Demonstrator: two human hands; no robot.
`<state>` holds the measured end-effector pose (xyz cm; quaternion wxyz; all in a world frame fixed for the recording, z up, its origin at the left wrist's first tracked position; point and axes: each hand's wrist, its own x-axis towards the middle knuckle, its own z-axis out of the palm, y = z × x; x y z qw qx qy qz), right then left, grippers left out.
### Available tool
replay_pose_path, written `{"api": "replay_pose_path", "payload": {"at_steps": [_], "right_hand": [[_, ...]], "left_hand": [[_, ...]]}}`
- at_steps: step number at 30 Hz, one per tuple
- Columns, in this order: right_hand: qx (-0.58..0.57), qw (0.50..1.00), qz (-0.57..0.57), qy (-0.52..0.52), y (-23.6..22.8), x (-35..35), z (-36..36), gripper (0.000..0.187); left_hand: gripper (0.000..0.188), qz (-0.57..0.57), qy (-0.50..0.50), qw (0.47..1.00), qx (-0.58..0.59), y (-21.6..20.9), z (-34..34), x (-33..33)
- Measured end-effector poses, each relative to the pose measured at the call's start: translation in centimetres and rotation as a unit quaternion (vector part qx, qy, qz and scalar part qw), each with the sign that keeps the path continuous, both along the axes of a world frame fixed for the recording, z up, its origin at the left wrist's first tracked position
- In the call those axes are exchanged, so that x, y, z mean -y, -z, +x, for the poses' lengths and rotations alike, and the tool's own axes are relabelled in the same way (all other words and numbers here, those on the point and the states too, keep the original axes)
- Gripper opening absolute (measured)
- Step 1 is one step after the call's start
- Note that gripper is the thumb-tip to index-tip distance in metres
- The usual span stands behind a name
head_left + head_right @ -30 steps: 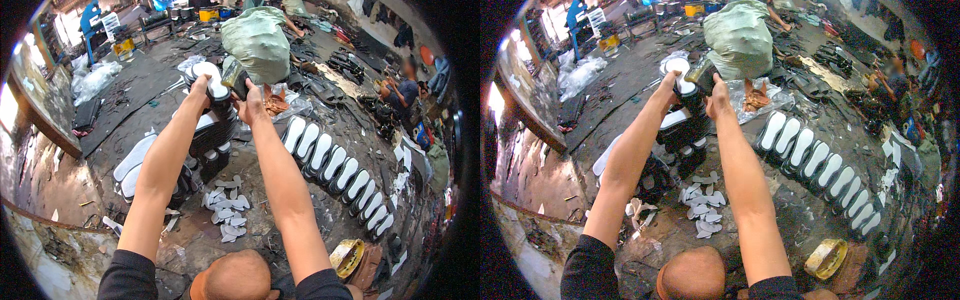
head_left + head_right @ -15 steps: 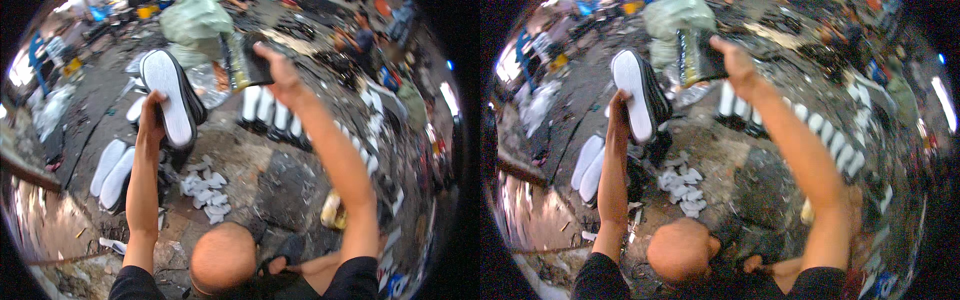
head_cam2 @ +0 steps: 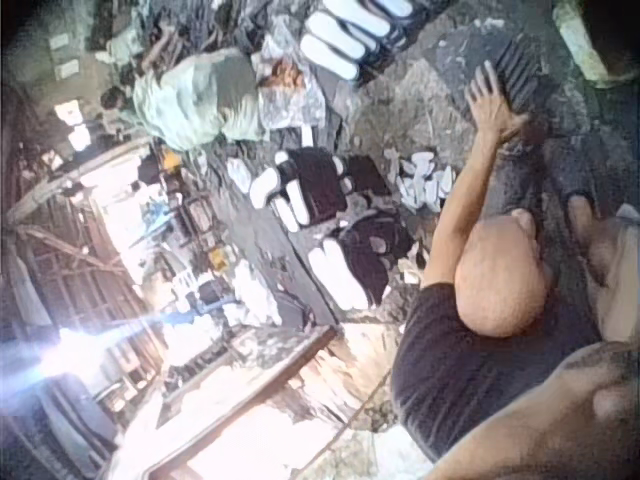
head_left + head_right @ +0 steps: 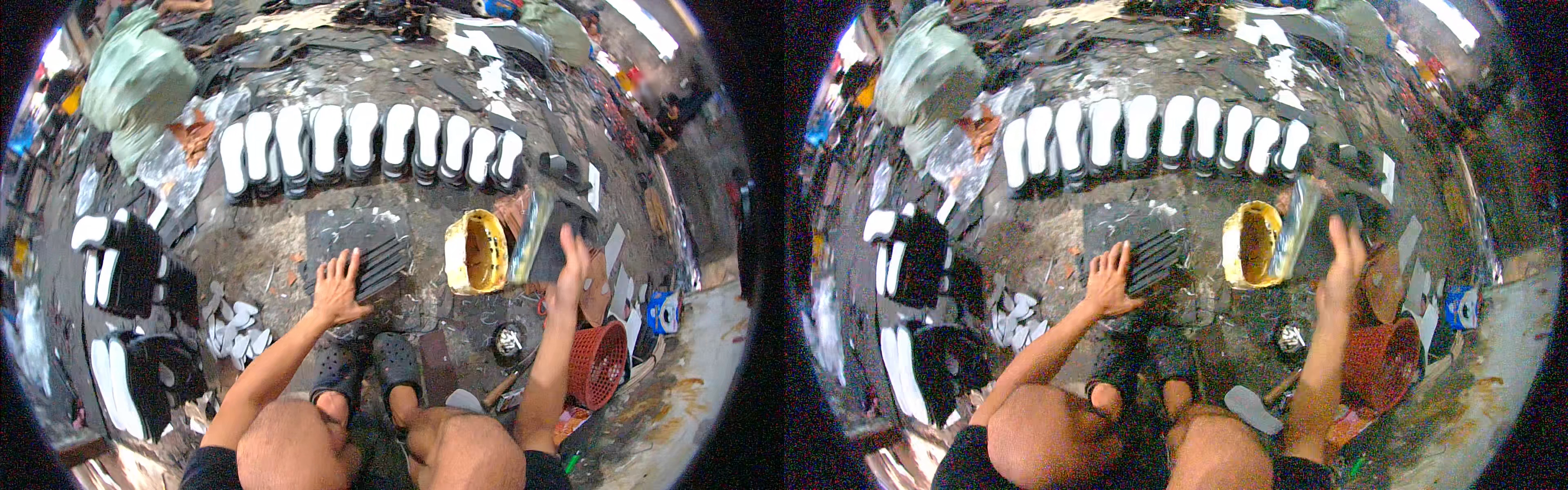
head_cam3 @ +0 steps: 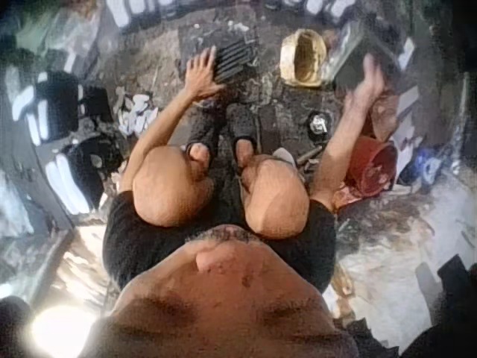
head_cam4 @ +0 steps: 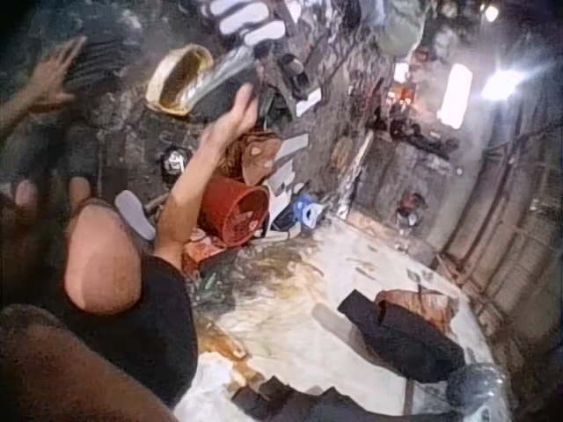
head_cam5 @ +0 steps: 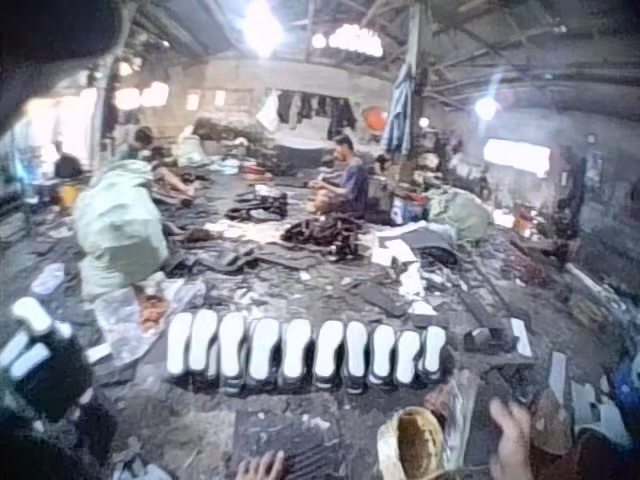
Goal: The person scrapes the white insole of a black shoe with a handheld scraper, repeatedly dipping the tool into a yellow container. They handle multiple shoe soles, placing finished ones into a stack while continuing to scrape others.
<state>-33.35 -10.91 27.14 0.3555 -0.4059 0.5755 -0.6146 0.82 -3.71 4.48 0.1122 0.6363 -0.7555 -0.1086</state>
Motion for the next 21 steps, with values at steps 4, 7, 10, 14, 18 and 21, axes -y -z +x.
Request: {"api": "replay_pose_path", "payload": {"at_steps": [4, 7, 10, 14, 18, 21], "right_hand": [[0.007, 0.996, 0.065, 0.056, 8.7, -2.7, -5.5, 0.042], [-0.055, 0.997, 0.021, 0.049, 10.3, -1.1, -4.4, 0.018], [-0.134, 0.99, 0.034, 0.01, 11.6, 0.6, -5.0, 0.035], [-0.371, 0.927, 0.046, -0.019, 15.9, 3.7, -6.9, 0.046], [-0.508, 0.854, 0.113, -0.024, 13.2, 5.1, 1.1, 0.047], [-0.576, 0.782, 0.233, -0.044, 15.5, 5.3, -0.6, 0.046]], "left_hand": [[0.124, 0.013, -0.023, 0.993, -0.114, -0.8, 0.2, 0.9], [0.129, -0.112, -0.045, 0.97, -0.213, -0.4, 2.5, -1.1], [0.139, -0.156, -0.123, 0.902, -0.384, -3.5, 2.0, -2.8], [0.123, -0.237, -0.145, 0.834, -0.477, -3.2, -1.0, -2.4], [0.143, -0.252, -0.231, 0.89, -0.301, 10.7, 2.9, -4.6], [0.143, -0.187, -0.124, 0.83, -0.511, 5.9, -1.8, 0.0]]}}
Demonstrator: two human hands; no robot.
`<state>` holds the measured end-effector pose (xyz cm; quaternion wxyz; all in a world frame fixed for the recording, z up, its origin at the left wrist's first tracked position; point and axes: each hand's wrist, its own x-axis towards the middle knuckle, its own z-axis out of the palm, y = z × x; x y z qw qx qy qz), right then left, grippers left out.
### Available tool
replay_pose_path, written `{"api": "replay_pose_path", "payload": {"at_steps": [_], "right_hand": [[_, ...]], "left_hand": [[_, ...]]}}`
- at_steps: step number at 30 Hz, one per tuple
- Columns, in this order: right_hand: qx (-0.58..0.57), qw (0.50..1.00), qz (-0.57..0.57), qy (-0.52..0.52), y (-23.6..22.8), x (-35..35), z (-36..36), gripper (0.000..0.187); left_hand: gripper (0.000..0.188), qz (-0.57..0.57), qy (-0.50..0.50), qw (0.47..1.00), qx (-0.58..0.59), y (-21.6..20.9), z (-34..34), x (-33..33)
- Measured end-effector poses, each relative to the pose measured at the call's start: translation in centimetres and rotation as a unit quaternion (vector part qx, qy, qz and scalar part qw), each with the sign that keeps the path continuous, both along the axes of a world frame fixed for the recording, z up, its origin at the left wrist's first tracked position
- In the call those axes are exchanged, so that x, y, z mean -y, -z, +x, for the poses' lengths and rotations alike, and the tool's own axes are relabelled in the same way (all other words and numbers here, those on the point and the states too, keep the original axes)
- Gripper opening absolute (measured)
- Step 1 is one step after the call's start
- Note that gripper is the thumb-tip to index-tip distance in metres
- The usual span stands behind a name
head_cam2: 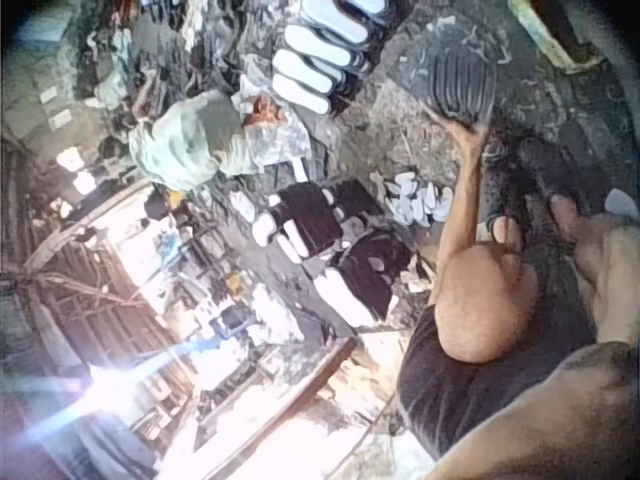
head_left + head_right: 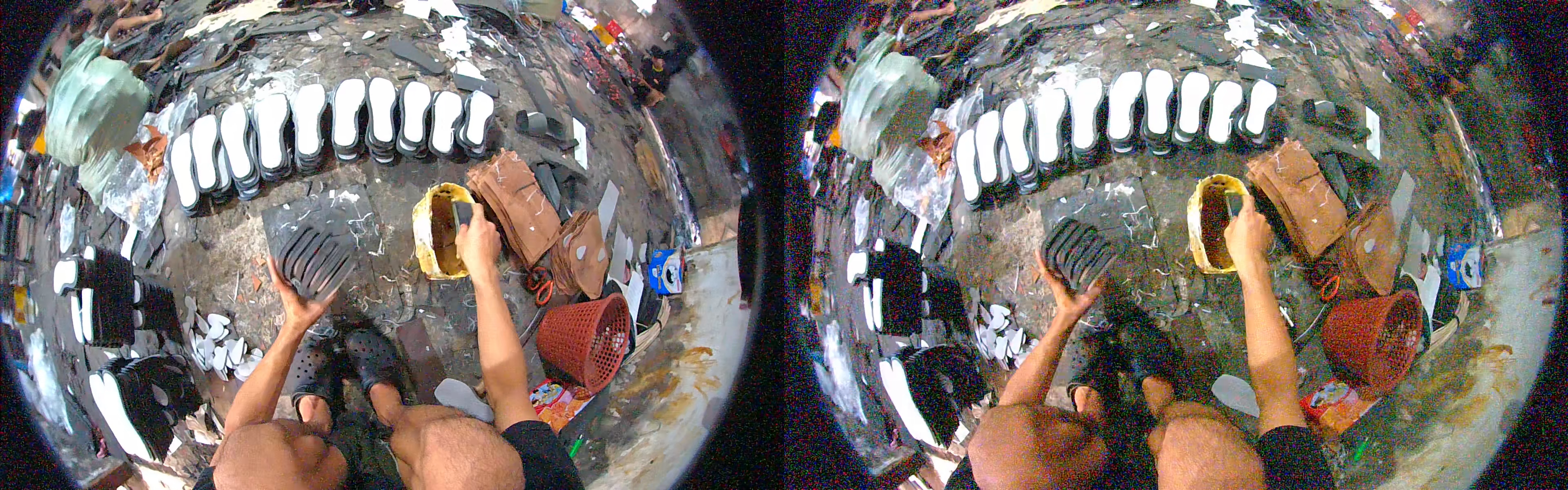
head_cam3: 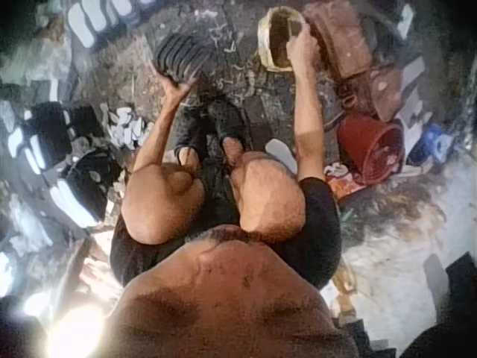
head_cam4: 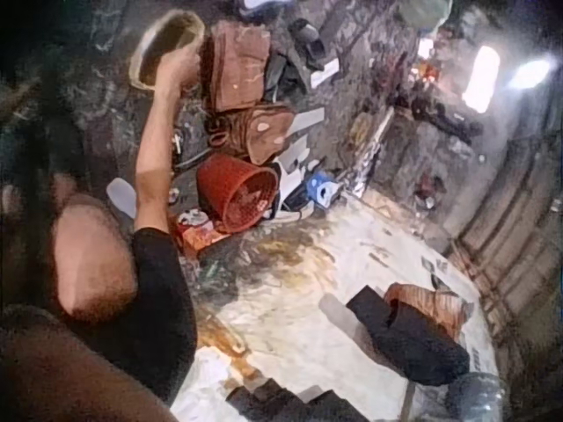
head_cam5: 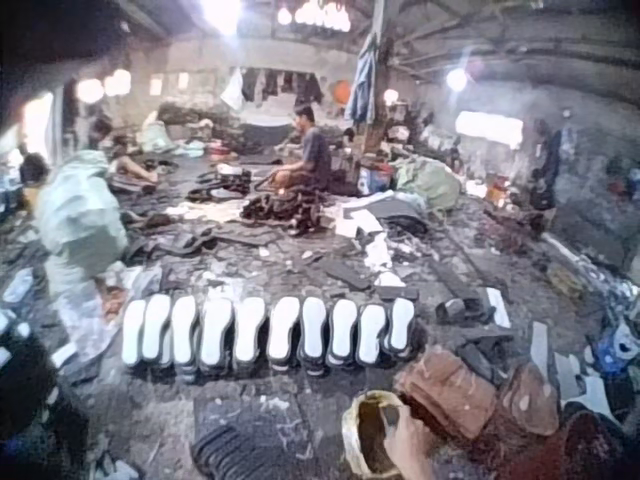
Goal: The person scrapes the white insole of a black shoe with a handheld scraper, repeatedly dipping the tool into a yellow container. They handle multiple shoe soles, placing finished ones into a stack while continuing to scrape others.
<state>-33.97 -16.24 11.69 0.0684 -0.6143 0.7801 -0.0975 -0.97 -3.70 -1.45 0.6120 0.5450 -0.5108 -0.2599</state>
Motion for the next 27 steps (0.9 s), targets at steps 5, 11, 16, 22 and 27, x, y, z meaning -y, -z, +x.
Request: {"api": "replay_pose_path", "payload": {"at_steps": [5, 11, 16, 22, 27], "right_hand": [[0.039, 0.998, -0.006, -0.042, 1.3, 0.0, -1.8, 0.048], [0.343, 0.917, -0.185, -0.086, -4.8, -2.1, -10.0, 0.053], [-0.008, 0.987, 0.104, -0.121, -6.6, -7.8, -11.3, 0.043], [-0.162, 0.984, 0.015, -0.07, -8.3, -6.1, -12.7, 0.033], [-0.016, 0.982, -0.18, -0.058, -13.6, -3.9, -7.8, 0.037]], "left_hand": [[0.122, 0.154, -0.031, 0.926, 0.344, -11.5, -2.0, 1.5], [0.123, 0.262, 0.002, 0.84, 0.474, -5.7, 0.5, 0.9], [0.121, 0.317, 0.031, 0.863, 0.393, -10.7, 1.6, 2.6], [0.116, 0.499, 0.15, 0.844, 0.128, -9.5, 5.4, 6.4], [0.076, 0.475, 0.141, 0.849, -0.183, -8.8, 7.8, 2.3]]}}
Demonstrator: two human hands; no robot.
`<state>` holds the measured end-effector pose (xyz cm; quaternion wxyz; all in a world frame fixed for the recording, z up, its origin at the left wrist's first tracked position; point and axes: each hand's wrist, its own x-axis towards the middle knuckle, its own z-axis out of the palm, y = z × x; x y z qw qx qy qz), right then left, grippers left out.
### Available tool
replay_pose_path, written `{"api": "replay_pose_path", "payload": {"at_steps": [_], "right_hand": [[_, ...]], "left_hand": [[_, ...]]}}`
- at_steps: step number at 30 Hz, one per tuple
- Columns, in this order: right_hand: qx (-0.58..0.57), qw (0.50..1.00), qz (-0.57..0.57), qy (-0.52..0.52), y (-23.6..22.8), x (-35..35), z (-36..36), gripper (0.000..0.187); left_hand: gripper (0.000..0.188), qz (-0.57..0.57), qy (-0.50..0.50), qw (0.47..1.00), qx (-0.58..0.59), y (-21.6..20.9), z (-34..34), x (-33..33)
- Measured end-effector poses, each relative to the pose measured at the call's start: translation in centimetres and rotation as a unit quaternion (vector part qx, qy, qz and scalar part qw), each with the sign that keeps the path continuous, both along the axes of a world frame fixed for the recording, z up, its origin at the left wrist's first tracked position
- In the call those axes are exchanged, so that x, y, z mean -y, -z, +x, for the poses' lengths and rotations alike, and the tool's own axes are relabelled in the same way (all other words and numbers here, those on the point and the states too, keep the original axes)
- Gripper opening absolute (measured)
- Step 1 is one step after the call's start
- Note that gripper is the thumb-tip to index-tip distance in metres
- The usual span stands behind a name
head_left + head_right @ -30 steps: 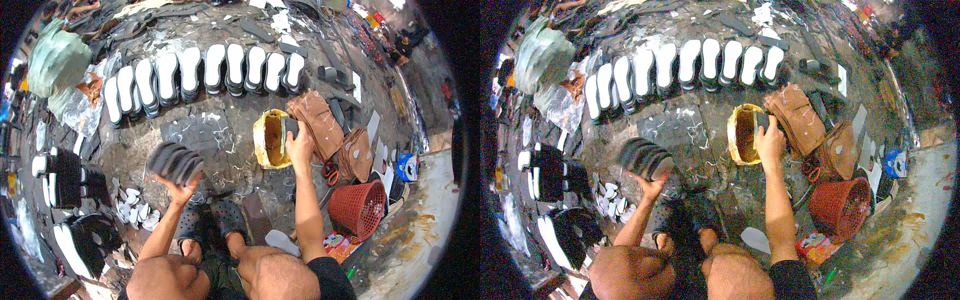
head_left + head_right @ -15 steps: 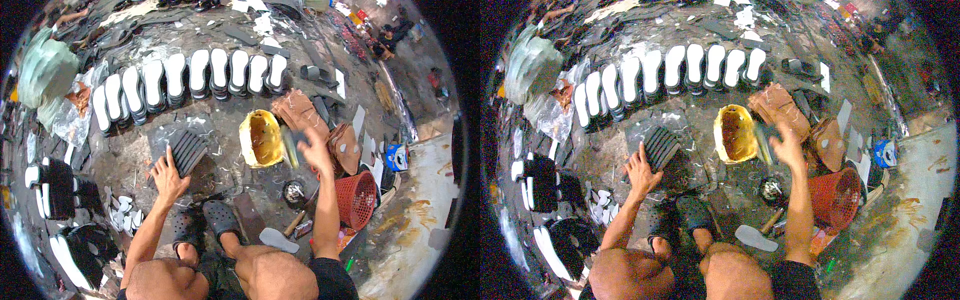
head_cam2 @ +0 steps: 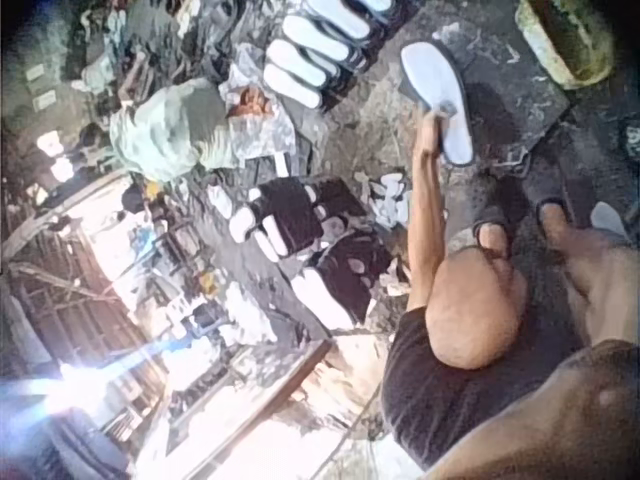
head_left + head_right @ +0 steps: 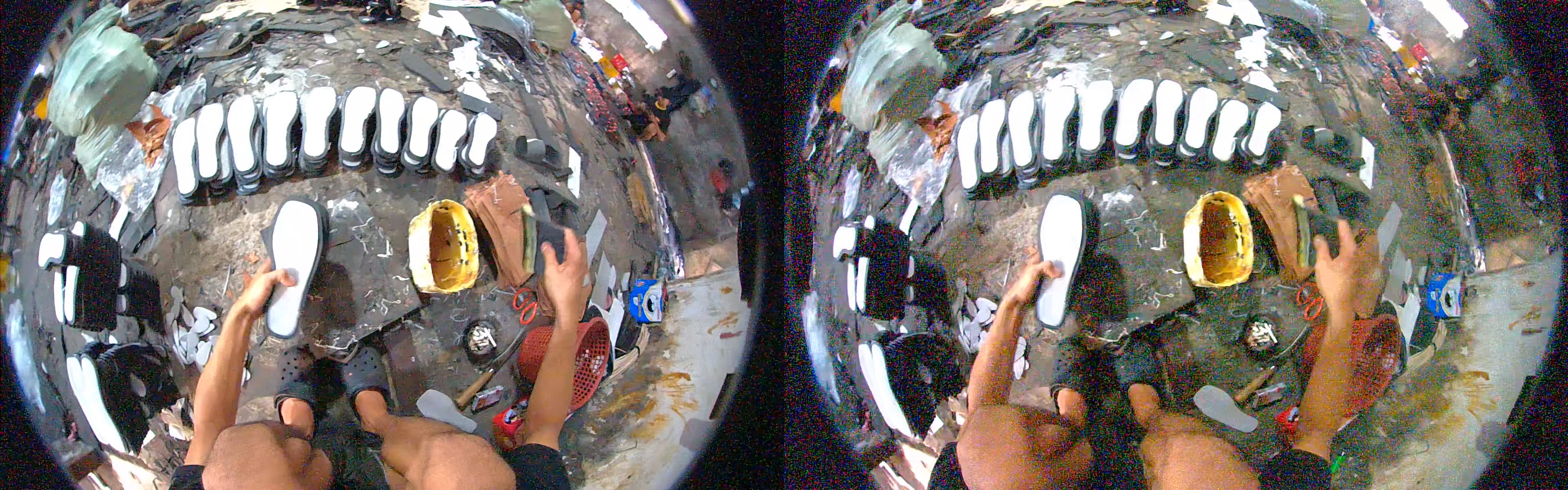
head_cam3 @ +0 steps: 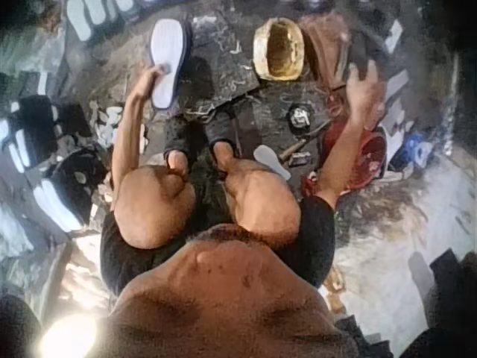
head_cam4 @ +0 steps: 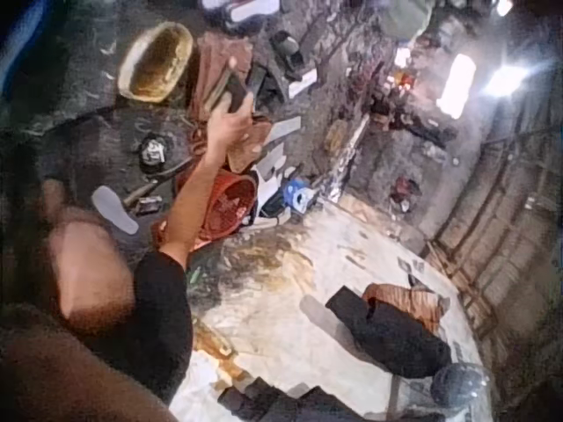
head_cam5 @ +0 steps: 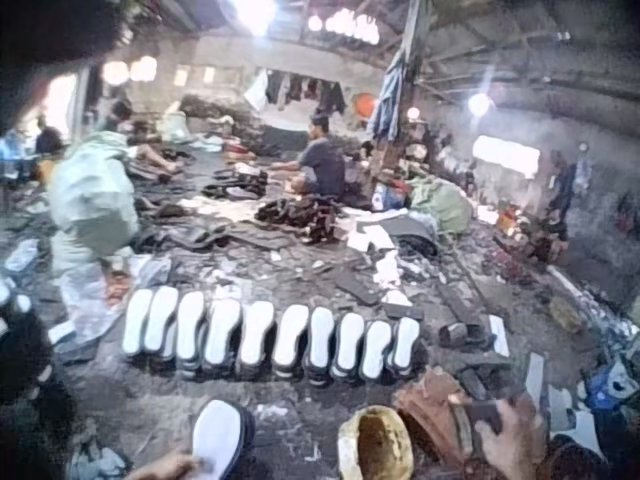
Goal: The person scrapes the white insole of a black shoe with a handheld scraper, repeatedly dipping the tool into a yellow container. They handle multiple shoe soles, placing finished ones into a stack while continuing to scrape others.
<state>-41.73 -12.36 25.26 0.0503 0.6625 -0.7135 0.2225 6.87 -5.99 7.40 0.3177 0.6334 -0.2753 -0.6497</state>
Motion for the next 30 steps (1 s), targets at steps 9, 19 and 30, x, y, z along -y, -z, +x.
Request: {"api": "replay_pose_path", "payload": {"at_steps": [9, 19, 30], "right_hand": [[0.249, 0.966, -0.008, -0.069, 2.7, 1.6, 0.6, 0.031], [0.291, 0.954, -0.046, -0.043, 5.9, 2.6, 0.0, 0.056], [0.35, 0.927, 0.049, -0.128, 0.8, 3.7, 4.1, 0.031]], "left_hand": [[0.037, 0.119, 0.11, 0.933, -0.323, -0.1, -13.5, -4.3], [0.039, 0.063, -0.044, 0.971, -0.228, 1.5, -19.7, -5.7], [0.05, 0.089, -0.049, 0.962, -0.254, -1.6, -5.6, -5.1]]}}
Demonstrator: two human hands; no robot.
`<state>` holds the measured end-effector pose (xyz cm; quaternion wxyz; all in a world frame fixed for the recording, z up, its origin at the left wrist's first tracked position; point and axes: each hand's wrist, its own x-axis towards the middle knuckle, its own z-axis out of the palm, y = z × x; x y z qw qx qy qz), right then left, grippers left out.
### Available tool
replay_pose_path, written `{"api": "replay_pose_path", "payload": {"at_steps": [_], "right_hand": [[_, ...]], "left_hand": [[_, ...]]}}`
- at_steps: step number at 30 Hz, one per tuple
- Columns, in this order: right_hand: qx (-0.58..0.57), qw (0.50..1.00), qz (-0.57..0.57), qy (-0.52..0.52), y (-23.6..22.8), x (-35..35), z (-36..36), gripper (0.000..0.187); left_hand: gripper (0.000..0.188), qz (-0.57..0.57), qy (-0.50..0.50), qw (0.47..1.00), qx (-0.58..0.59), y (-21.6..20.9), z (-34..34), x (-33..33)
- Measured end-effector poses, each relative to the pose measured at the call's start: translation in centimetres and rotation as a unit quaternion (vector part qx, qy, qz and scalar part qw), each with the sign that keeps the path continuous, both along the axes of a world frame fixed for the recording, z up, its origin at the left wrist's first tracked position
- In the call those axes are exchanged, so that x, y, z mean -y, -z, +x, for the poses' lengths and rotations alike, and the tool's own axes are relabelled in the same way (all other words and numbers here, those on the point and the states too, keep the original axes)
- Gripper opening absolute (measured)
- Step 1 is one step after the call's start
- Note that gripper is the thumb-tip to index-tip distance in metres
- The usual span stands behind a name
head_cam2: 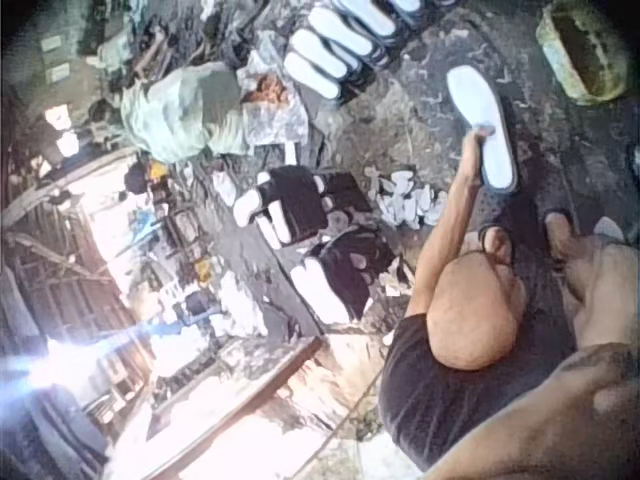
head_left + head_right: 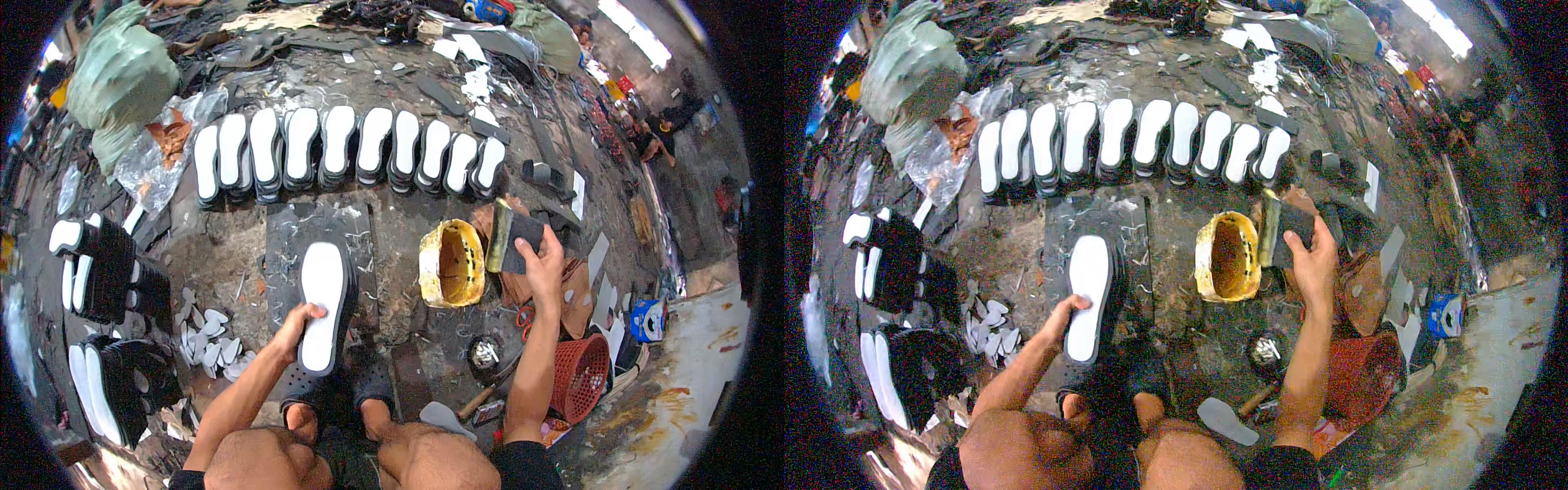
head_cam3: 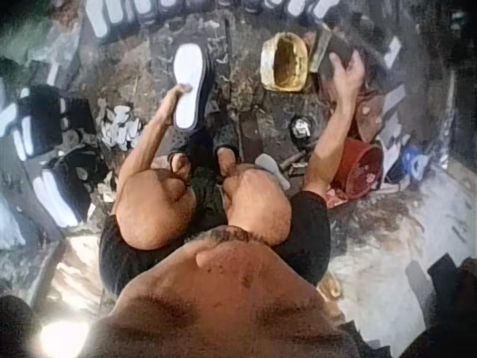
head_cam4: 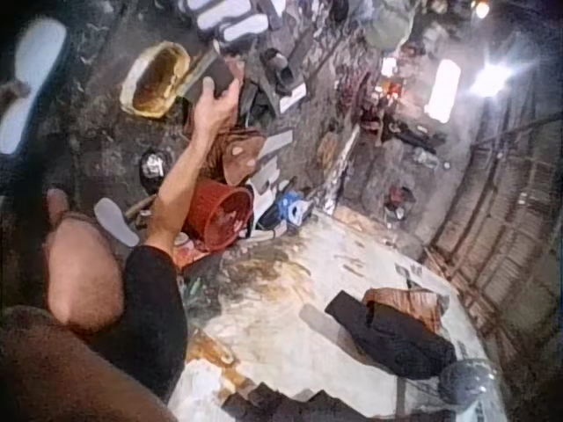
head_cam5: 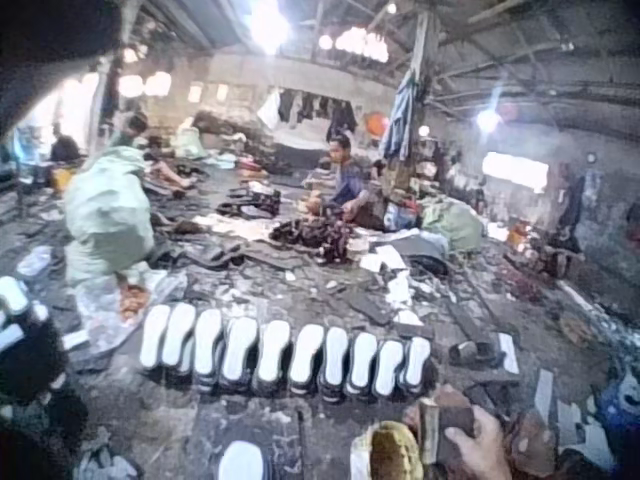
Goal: The person scrapes the white insole of a black shoe with a handheld scraper, repeatedly dipping the tool into a yellow container. They handle multiple shoe soles, placing finished ones into a stack while continuing to scrape others.
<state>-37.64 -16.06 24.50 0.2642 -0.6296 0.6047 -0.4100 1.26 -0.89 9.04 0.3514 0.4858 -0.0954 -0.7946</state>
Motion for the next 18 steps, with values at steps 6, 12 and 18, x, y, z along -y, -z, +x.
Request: {"api": "replay_pose_path", "payload": {"at_steps": [6, 12, 18], "right_hand": [[0.096, 0.993, 0.003, -0.064, -4.4, 0.8, 5.4, 0.034], [0.13, 0.975, 0.056, -0.172, -0.6, 3.2, 14.1, 0.034], [0.268, 0.931, 0.155, -0.196, 7.6, 4.2, 22.9, 0.033]], "left_hand": [[0.113, -0.147, -0.019, 0.948, 0.283, 3.5, -0.7, 8.4], [0.11, -0.228, 0.016, 0.703, 0.673, 7.3, 1.2, 7.4], [0.063, -0.391, -0.097, 0.643, 0.652, 2.8, -0.9, -0.1]]}}
